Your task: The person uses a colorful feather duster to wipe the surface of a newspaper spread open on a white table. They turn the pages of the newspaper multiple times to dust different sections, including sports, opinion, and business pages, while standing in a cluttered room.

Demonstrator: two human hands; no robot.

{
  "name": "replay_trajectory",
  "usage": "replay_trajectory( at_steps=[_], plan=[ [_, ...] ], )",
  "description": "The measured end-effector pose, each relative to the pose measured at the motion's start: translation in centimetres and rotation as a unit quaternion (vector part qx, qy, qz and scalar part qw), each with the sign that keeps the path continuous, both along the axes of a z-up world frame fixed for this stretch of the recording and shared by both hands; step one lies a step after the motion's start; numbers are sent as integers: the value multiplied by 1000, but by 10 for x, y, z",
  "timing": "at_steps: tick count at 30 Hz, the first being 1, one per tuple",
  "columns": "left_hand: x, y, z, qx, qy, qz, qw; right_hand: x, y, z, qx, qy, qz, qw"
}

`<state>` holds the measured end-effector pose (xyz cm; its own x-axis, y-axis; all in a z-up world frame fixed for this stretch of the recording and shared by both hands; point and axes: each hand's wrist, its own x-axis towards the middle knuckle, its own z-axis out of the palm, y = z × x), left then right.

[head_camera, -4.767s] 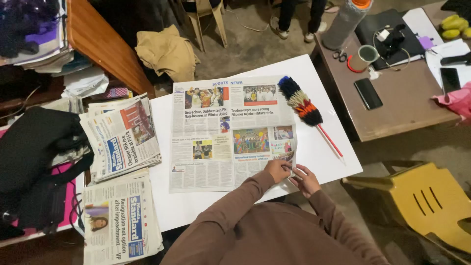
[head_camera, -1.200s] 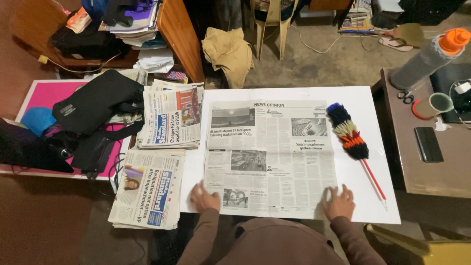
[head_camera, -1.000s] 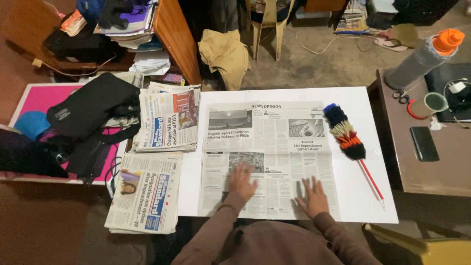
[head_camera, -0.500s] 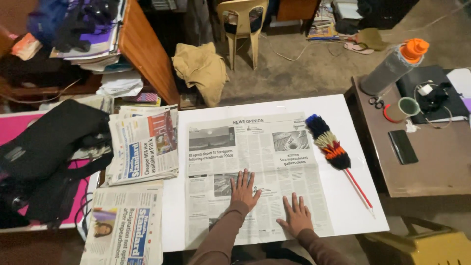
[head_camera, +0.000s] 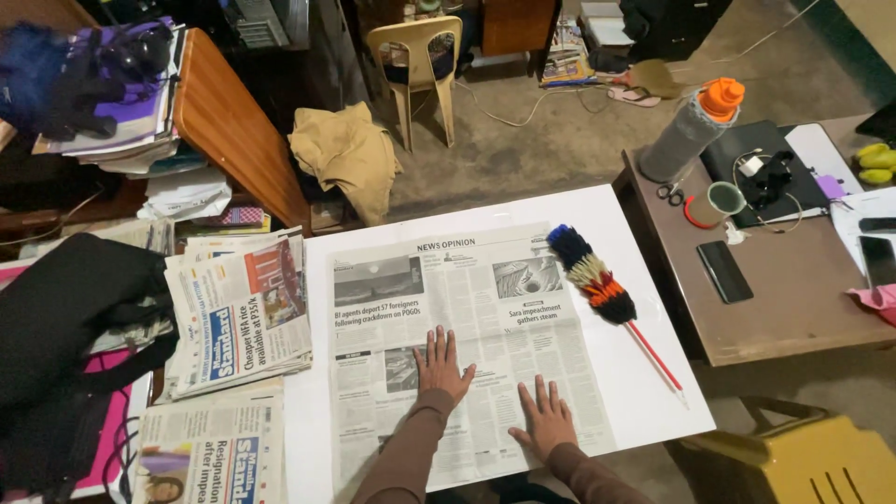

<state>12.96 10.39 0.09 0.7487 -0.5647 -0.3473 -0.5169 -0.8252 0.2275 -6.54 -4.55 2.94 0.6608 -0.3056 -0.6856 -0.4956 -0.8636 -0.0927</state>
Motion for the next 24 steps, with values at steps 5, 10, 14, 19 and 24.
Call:
replay_trajectory(
  at_steps=[5, 10, 14, 19, 24],
  plan=[
    [7, -2, 3, 9, 12, 5, 1000, 4, -1, 17, 16, 13, -6, 1000],
    [12, 13, -11, -51, 29, 33, 998, -11, -47, -44, 52, -172, -81, 980],
    [-26, 30, 10, -133, -9, 37, 990, -37, -149, -67, -90, -345, -296, 886],
    [-109, 43, 73, 13, 137, 40, 990, -49, -243, -59, -198, -300, -327, 874],
    [-133, 53, 25, 52, 154, 10, 987, -38, -288, -83, -57, -222, -341, 912]
  ],
)
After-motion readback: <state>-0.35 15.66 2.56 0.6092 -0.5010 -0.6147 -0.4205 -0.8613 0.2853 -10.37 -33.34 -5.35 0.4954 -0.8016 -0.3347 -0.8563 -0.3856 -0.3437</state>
